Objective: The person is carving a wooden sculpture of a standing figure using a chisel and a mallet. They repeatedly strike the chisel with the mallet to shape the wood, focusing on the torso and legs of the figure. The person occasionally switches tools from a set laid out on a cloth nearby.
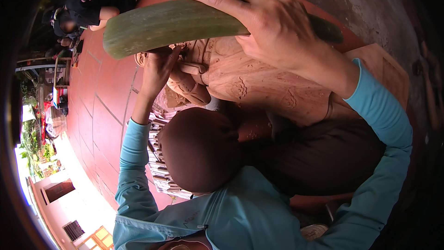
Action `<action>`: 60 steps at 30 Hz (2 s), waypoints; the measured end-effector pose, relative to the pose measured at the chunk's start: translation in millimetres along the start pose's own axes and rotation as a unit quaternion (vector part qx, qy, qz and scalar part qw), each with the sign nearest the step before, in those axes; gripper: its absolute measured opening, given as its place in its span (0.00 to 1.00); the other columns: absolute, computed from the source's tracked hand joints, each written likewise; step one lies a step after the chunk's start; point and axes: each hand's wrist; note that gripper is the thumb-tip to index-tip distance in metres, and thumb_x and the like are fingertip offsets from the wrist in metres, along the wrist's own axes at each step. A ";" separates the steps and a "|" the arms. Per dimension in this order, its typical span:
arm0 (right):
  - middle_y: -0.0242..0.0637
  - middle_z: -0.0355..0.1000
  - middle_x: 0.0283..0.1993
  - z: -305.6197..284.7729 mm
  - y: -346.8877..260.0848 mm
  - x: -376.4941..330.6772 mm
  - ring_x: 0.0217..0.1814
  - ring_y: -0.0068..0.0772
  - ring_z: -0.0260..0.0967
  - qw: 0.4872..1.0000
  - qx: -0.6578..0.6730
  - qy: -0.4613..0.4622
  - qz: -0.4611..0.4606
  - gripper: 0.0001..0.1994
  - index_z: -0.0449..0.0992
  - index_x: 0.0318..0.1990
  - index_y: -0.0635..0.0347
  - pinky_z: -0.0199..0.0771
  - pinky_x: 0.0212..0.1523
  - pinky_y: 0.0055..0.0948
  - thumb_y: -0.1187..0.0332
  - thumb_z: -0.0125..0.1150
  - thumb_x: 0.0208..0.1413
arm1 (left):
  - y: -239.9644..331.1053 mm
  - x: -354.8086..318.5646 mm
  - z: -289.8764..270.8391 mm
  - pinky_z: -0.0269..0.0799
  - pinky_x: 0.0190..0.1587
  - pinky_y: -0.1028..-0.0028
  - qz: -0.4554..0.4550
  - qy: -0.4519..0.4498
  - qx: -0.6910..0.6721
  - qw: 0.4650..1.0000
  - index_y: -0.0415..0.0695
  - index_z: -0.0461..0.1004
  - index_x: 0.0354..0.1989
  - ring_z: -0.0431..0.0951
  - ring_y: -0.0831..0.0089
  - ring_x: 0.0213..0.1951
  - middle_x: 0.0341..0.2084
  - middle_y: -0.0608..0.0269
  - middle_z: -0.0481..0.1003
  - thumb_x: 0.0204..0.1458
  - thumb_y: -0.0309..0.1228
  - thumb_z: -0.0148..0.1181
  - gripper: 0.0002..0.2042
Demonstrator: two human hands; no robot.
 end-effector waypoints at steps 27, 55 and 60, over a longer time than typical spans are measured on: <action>0.33 0.63 0.27 -0.4 3.6 6.3 0.24 0.35 0.65 0.999 0.046 0.012 -0.024 0.43 0.59 0.66 0.41 0.73 0.27 0.34 0.79 0.64 0.36 | -6.3 -4.0 9.2 0.66 0.27 0.74 0.008 0.100 -0.092 0.991 0.39 0.62 0.36 0.67 0.72 0.25 0.24 0.60 0.65 0.52 0.26 0.62 0.13; 0.33 0.66 0.29 10.4 25.9 11.9 0.23 0.24 0.64 0.992 -0.073 0.053 -0.084 0.40 0.53 0.68 0.47 0.74 0.22 0.25 0.75 0.62 0.45 | 16.0 22.9 2.2 0.68 0.27 0.54 0.137 -0.040 0.130 0.981 0.42 0.68 0.41 0.75 0.45 0.26 0.25 0.46 0.74 0.50 0.26 0.58 0.10; 0.30 0.62 0.26 28.0 28.3 9.5 0.21 0.25 0.62 0.989 -0.028 0.122 -0.078 0.39 0.55 0.67 0.42 0.73 0.22 0.25 0.76 0.62 0.46 | 10.2 27.4 5.4 0.67 0.30 0.58 0.193 -0.042 0.127 0.972 0.41 0.64 0.41 0.73 0.49 0.26 0.25 0.50 0.72 0.49 0.22 0.59 0.12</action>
Point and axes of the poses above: each hand's wrist, its own x-axis towards the middle knuckle, its own z-axis out of the palm, y = z × x
